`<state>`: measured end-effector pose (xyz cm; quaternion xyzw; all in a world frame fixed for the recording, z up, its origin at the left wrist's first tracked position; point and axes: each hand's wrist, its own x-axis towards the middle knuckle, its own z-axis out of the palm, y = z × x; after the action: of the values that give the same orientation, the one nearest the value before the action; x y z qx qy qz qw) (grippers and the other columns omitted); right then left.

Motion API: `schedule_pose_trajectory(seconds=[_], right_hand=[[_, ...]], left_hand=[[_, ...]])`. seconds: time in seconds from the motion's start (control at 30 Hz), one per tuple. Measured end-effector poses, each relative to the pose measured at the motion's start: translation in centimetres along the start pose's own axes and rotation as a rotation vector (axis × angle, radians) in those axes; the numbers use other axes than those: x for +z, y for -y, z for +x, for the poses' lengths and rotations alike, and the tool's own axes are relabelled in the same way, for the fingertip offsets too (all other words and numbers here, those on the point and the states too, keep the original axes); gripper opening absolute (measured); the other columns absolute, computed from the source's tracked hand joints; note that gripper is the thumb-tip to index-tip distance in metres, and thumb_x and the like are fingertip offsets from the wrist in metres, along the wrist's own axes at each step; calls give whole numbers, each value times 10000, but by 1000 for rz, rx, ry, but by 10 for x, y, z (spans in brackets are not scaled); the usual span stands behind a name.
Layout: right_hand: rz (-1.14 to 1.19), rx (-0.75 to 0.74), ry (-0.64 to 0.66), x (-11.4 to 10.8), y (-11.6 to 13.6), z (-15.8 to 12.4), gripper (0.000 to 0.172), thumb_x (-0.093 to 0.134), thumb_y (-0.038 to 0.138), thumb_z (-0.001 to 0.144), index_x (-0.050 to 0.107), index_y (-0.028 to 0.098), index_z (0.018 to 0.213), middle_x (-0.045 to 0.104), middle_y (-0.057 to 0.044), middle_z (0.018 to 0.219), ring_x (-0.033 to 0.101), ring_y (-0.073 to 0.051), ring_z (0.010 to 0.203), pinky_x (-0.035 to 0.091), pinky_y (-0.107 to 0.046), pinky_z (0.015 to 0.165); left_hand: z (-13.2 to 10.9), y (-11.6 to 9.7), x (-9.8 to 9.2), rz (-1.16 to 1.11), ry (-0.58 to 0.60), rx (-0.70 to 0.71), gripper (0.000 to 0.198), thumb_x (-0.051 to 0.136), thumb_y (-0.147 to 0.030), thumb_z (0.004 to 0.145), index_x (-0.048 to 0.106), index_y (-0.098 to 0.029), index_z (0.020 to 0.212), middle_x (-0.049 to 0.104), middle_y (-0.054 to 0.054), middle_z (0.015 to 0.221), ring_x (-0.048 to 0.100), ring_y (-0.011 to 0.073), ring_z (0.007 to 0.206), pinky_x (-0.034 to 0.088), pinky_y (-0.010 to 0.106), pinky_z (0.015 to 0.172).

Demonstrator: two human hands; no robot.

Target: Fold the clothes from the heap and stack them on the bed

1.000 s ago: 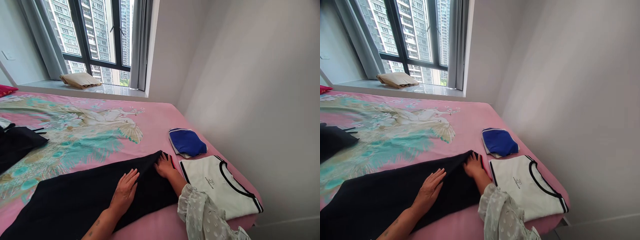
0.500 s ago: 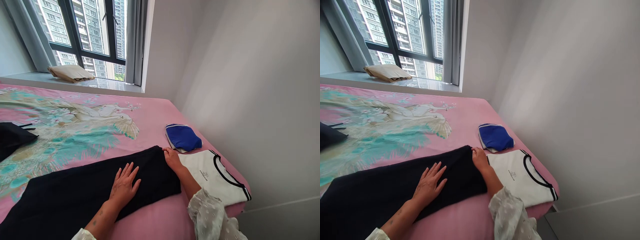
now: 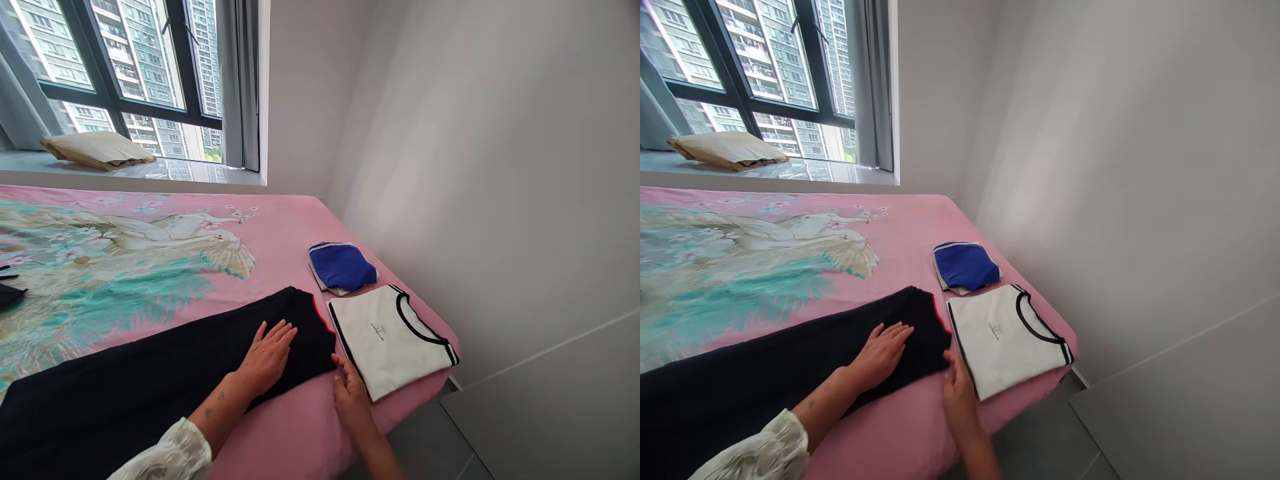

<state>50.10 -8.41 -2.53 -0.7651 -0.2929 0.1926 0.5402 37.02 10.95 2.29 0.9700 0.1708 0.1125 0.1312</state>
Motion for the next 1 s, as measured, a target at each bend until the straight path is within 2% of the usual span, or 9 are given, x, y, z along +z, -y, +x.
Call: schedule_pose_trajectory(seconds=[0.1, 0.2, 0.33, 0.43, 0.57, 0.7, 0.77, 0.87, 1.0], right_hand=[[163, 136, 92, -1, 12, 10, 516, 387, 238, 757, 429, 220, 1271, 511, -105, 1298, 565, -108, 564, 491, -262, 434], [219, 211, 178, -3, 20, 25, 591, 403, 208, 689, 395, 221, 1280, 520, -108, 1272, 463, -61, 437, 400, -217, 337], [29, 80, 192, -6, 20, 39, 520, 448, 224, 706, 486, 214, 1224, 617, -80, 1120, 600, -135, 626, 490, -248, 481], [-172, -3, 115, -7, 17, 43, 389, 436, 272, 781, 536, 196, 1149, 649, -63, 979, 631, -180, 802, 517, -294, 674], [-373, -98, 28, -6, 16, 41, 259, 370, 241, 827, 554, 191, 1003, 637, -73, 966, 615, -192, 890, 469, -312, 826], [-426, -134, -5, -1, 14, 36, 226, 345, 208, 832, 550, 207, 928, 632, -70, 935, 607, -198, 863, 457, -317, 831], [-437, -132, -18, 1, 13, 33, 236, 335, 208, 838, 556, 203, 922, 629, -85, 938, 601, -212, 883, 454, -334, 845], [-404, -148, -71, 0, 14, 27, 251, 340, 238, 860, 561, 186, 966, 615, -115, 980, 586, -229, 940, 454, -360, 872], [-341, -303, -111, 7, 27, 4, 233, 354, 239, 894, 556, 204, 1005, 601, -98, 993, 570, -210, 951, 461, -355, 867]], left_hand=[[27, -15, 0, -34, 103, -114, 389, 411, -254, 841, 583, -223, 1188, 668, 109, 1115, 588, 273, 1079, 361, 521, 963], [40, -15, -6, -56, 127, -116, 236, 463, -294, 819, 651, -232, 949, 699, 61, 923, 640, 238, 917, 442, 390, 836], [36, -5, -16, -74, 95, -139, 279, 329, -345, 913, 565, -262, 1037, 676, 6, 966, 635, 163, 888, 448, 269, 754], [33, -1, -13, -33, 78, -206, 297, 327, -395, 916, 565, -264, 1034, 672, 22, 999, 635, 198, 918, 447, 306, 763], [36, 0, -3, 9, 107, -260, 340, 337, -422, 900, 618, -231, 897, 693, 60, 911, 657, 241, 857, 457, 363, 753], [32, 10, -15, -2, 155, -170, 338, 378, -261, 845, 607, -267, 1093, 704, 32, 977, 640, 212, 949, 431, 376, 892], [22, 19, -27, 9, 161, -87, 486, 458, -170, 743, 563, -266, 1208, 671, 35, 1114, 577, 216, 1099, 372, 383, 1001], [-8, 32, -39, 96, -16, -32, 601, 482, -135, 718, 489, -256, 1306, 514, 50, 1364, 389, 244, 1314, 236, 448, 1119], [-74, 33, -30, 214, -333, -233, 532, 488, -278, 818, 436, -227, 1345, 442, 86, 1426, 314, 279, 1362, 214, 522, 1121]])
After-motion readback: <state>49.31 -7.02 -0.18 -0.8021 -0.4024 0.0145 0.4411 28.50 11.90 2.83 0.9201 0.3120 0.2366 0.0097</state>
